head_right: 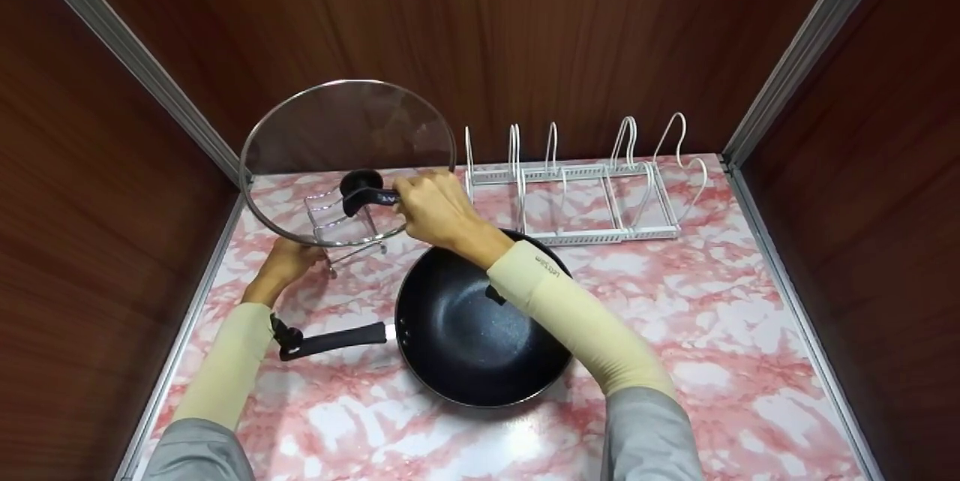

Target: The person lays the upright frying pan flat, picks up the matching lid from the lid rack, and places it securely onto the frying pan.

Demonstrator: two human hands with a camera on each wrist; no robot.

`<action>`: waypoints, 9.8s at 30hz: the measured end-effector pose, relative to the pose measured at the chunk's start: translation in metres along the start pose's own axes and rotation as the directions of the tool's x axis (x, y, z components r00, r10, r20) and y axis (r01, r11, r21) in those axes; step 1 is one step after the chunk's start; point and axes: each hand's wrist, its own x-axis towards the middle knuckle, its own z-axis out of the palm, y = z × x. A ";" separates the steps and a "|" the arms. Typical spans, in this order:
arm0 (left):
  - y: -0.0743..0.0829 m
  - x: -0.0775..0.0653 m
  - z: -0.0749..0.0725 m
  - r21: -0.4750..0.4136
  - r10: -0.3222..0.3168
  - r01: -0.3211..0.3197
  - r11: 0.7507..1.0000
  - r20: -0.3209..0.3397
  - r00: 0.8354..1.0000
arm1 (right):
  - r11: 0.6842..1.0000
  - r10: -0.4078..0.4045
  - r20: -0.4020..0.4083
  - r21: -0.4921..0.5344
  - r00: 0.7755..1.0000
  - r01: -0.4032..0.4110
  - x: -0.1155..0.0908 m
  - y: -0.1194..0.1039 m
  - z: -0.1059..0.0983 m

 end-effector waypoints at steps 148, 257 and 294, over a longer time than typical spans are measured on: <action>0.033 -0.131 0.043 0.234 0.202 -0.284 0.930 0.318 0.926 | 0.952 0.300 0.188 -0.113 0.935 -0.283 -0.120 0.001 -0.042; 0.029 -0.130 0.052 0.303 0.229 -0.290 0.908 0.220 0.948 | 0.926 0.374 0.256 -0.161 0.891 -0.343 -0.167 0.002 -0.043; 0.027 -0.131 0.054 0.311 0.237 -0.299 0.902 0.223 0.946 | 0.899 0.437 0.317 -0.112 0.842 -0.424 -0.176 0.008 -0.034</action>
